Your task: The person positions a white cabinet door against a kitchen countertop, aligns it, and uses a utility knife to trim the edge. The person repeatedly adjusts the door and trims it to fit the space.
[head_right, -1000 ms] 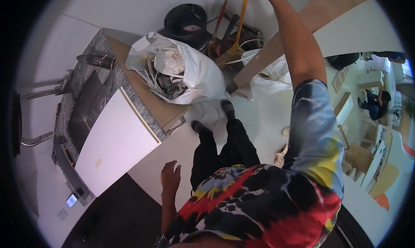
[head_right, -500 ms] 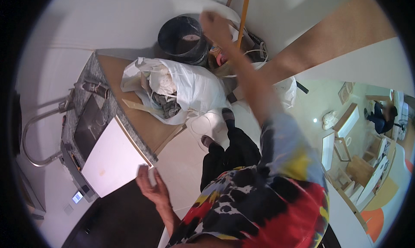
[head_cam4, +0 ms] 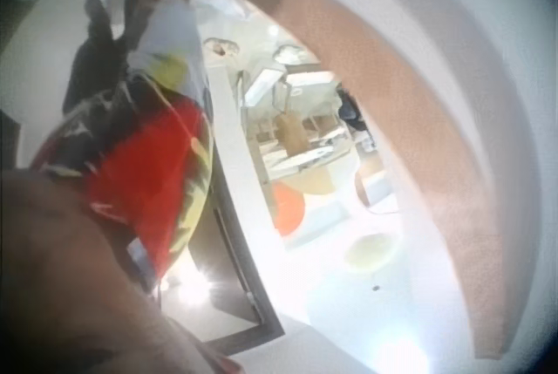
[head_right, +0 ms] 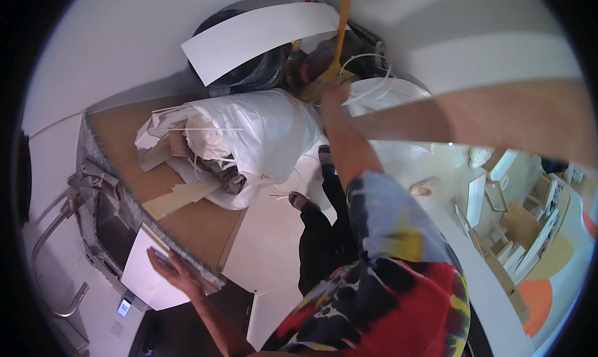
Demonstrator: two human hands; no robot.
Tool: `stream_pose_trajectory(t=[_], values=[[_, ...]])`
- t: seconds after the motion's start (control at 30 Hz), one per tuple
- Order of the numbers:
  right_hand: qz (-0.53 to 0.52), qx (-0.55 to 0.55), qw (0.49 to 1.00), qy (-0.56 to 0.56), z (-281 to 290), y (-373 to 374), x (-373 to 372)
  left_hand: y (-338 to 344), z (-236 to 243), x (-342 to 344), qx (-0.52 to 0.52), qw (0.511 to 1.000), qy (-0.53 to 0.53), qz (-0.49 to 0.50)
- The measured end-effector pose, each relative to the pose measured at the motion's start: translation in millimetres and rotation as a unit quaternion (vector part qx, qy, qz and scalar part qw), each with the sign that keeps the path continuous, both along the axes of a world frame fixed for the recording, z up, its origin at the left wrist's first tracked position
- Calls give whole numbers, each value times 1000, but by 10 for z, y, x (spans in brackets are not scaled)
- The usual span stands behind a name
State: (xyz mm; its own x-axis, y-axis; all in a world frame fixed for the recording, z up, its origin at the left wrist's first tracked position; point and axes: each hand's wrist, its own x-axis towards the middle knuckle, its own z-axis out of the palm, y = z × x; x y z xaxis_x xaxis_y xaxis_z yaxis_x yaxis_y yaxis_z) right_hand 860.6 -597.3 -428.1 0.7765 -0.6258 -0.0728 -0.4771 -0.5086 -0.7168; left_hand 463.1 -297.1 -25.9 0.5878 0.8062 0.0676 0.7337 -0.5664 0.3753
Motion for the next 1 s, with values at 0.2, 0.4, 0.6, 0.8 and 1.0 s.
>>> stream_pose_trajectory(t=[0.2,0.4,0.6,0.8,1.0], values=[[119,-143,974,128,-1128,-737,1393,35,20,-71,1,999,36,26],[269,-218,928,136,-1103,-1033,1999,419,-14,-590,204,928,251,-183],[162,-229,958,-54,-1069,-894,2269,378,-9,-469,63,963,212,-158],[232,-211,947,64,-883,-936,1939,348,56,-229,57,980,180,-69],[222,-208,951,62,-3,-676,2088,118,67,-19,70,979,168,-91]])
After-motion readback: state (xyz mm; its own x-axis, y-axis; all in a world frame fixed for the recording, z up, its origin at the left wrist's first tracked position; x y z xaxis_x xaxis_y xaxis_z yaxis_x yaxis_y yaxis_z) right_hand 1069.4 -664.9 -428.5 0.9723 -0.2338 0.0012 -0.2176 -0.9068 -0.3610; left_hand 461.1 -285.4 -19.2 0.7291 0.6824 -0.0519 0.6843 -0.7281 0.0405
